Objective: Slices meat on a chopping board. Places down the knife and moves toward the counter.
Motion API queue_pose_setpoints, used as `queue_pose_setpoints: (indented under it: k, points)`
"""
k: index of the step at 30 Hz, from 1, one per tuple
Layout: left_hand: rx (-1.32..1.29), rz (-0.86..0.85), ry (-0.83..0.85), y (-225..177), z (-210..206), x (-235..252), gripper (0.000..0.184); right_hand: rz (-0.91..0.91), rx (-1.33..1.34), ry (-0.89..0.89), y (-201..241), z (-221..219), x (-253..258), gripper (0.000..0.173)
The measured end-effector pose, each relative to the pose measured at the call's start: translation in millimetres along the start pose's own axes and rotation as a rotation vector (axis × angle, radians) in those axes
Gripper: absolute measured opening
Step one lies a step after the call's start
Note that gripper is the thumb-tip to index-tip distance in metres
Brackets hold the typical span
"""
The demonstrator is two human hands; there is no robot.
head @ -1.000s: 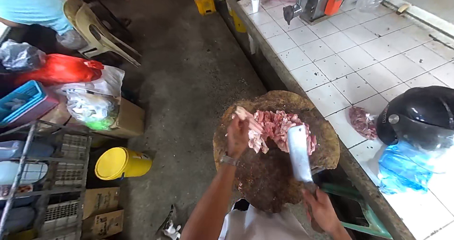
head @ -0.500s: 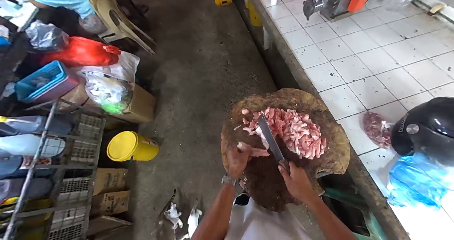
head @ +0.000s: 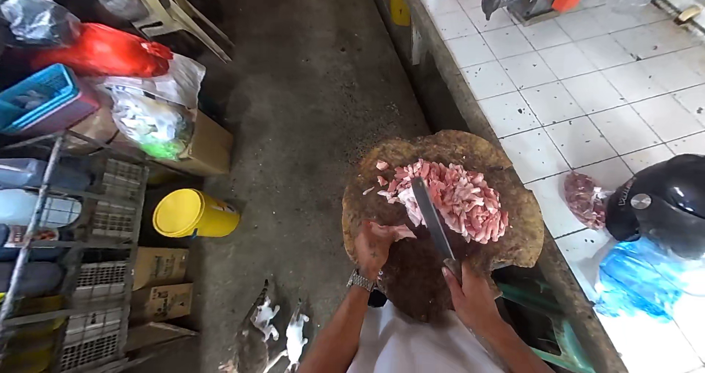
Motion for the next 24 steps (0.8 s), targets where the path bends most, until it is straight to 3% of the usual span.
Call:
queue_pose_setpoints:
  k: [2, 4, 6, 8, 10, 12, 14, 16, 18, 20, 21, 24]
  points:
    - [-0.021, -0.033, -0.008, 3, -2, 3, 0.067, 0.224, 0.125, -0.26, 13, 1, -3, 0.055]
    - [-0.037, -0.059, -0.008, 6, -2, 0, 0.068, 0.373, 0.175, -0.378, 17, -9, -6, 0.05]
    - [-0.022, -0.042, -0.006, 4, -1, -2, 0.068, 0.266, 0.009, -0.19, 8, -22, -4, 0.052]
    - [0.044, -0.005, 0.002, -2, 0, -3, 0.071, -0.045, -0.18, 0.229, 4, -18, 10, 0.056]
    - [0.057, -0.005, -0.002, -3, 1, -2, 0.072, -0.134, -0.132, 0.267, 6, -8, 19, 0.057]
    - [0.023, -0.01, 0.0, 1, 2, -5, 0.07, -0.031, 0.008, 0.086, 13, 2, 10, 0.055]
    - [-0.022, -0.033, 0.002, 5, 1, -2, 0.065, 0.207, 0.161, -0.217, 23, 3, 4, 0.051]
    - [-0.041, 0.009, -0.002, 6, 1, -2, 0.059, 0.367, 0.229, -0.344, 28, -6, -1, 0.048]
    - [-0.015, 0.029, -0.006, 7, 2, -2, 0.058, 0.271, 0.076, -0.143, 17, -20, -1, 0.051]
    - [0.067, 0.023, 0.001, 2, 3, -2, 0.057, -0.025, -0.116, 0.274, 8, -22, 14, 0.056]
    - [0.095, 0.013, 0.003, -3, 5, -2, 0.055, -0.098, -0.117, 0.331, 5, -21, 22, 0.056]
    - [0.033, -0.024, 0.037, -10, 8, 0, 0.044, -0.157, -0.018, 0.264, 9, -7, 28, 0.055]
Point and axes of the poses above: each hand's wrist, its own x-axis towards the middle knuckle, its own z-axis out of the back of the hand, y = z × x, the point moved 1 cm from there along x, towards the middle knuckle, and after that the axes turned 7 degrees about -z, right-handed, at the moved point
